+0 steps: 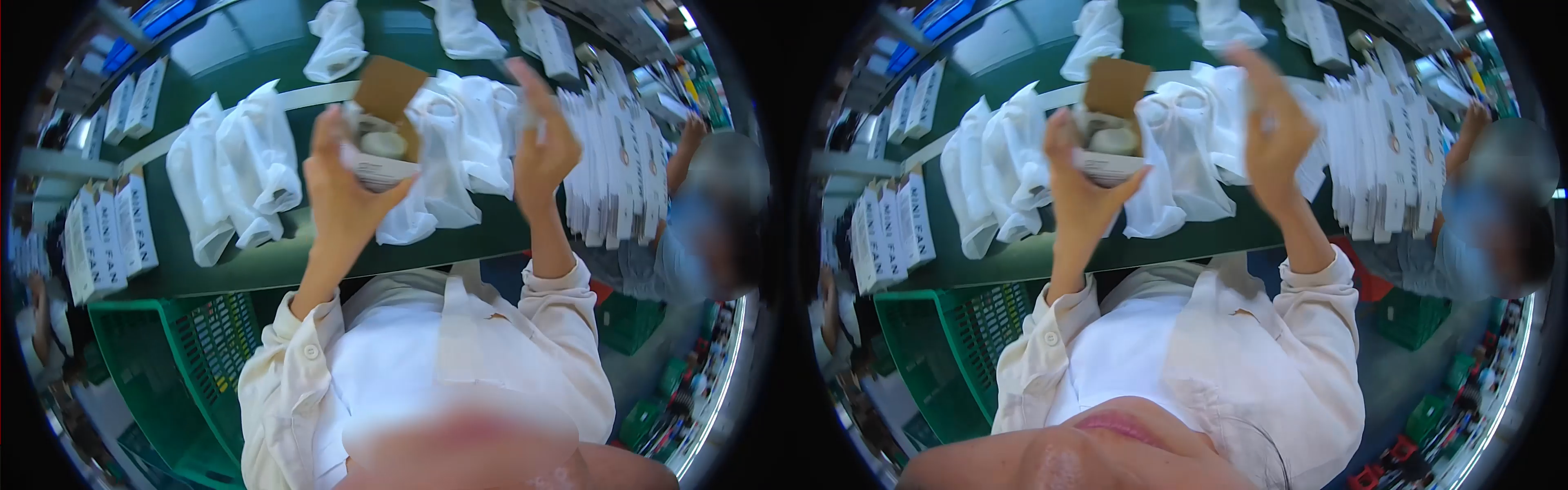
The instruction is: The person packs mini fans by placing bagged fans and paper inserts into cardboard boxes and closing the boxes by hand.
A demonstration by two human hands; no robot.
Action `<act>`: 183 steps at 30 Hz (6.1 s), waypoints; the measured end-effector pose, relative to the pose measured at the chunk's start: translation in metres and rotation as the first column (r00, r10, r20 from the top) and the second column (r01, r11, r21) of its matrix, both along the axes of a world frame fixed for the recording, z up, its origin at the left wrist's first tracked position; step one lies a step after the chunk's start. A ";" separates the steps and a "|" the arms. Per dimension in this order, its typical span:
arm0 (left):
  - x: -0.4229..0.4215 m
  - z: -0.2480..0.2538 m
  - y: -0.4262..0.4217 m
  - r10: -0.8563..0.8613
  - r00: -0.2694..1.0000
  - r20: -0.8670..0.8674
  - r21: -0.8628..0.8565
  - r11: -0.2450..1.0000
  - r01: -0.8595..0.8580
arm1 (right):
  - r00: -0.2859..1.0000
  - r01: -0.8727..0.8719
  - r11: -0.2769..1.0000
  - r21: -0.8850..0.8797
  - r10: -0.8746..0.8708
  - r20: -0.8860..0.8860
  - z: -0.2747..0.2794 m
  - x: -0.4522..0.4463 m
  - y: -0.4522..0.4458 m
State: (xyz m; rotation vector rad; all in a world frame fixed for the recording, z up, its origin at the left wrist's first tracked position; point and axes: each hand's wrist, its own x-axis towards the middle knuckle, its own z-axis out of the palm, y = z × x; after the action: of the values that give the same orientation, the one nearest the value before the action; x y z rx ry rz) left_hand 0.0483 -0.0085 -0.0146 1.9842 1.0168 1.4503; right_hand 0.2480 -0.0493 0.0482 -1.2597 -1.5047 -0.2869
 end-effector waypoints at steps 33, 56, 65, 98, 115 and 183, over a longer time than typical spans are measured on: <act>-0.278 -0.093 0.072 0.789 0.113 -0.604 0.559 0.521 -0.645 | 0.689 -0.024 0.995 -0.095 0.085 0.720 -0.097 -0.034 0.376; -0.200 0.023 0.026 0.730 0.570 -0.377 0.056 0.632 -0.773 | 0.477 -0.325 0.877 0.354 0.476 -0.739 0.117 -0.081 0.158; -0.059 -0.001 -0.004 0.266 0.948 0.175 -0.077 0.963 -0.257 | 0.728 -0.683 0.685 0.255 0.670 0.148 0.084 -0.117 0.094; -0.027 -0.013 0.009 -0.012 0.997 -0.078 -0.024 1.000 0.010 | 0.914 0.115 0.384 -0.916 -0.402 -0.053 -0.110 0.141 -0.079; -0.006 -0.006 0.009 -0.079 0.994 -0.075 0.036 0.996 0.082 | 0.868 0.468 0.869 -0.163 -0.487 -0.102 -0.061 0.087 -0.062; -0.029 -0.042 0.044 0.152 0.970 -0.187 -0.091 0.981 -0.172 | 0.985 0.104 0.989 0.108 -0.087 -0.147 -0.101 -0.009 0.359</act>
State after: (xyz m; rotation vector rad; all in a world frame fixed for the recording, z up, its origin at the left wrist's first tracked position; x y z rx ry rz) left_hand 0.0190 0.0355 -0.0569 2.0217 1.3345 1.2847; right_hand 0.2391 0.3094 -0.0525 -1.2358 -1.2906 -0.3352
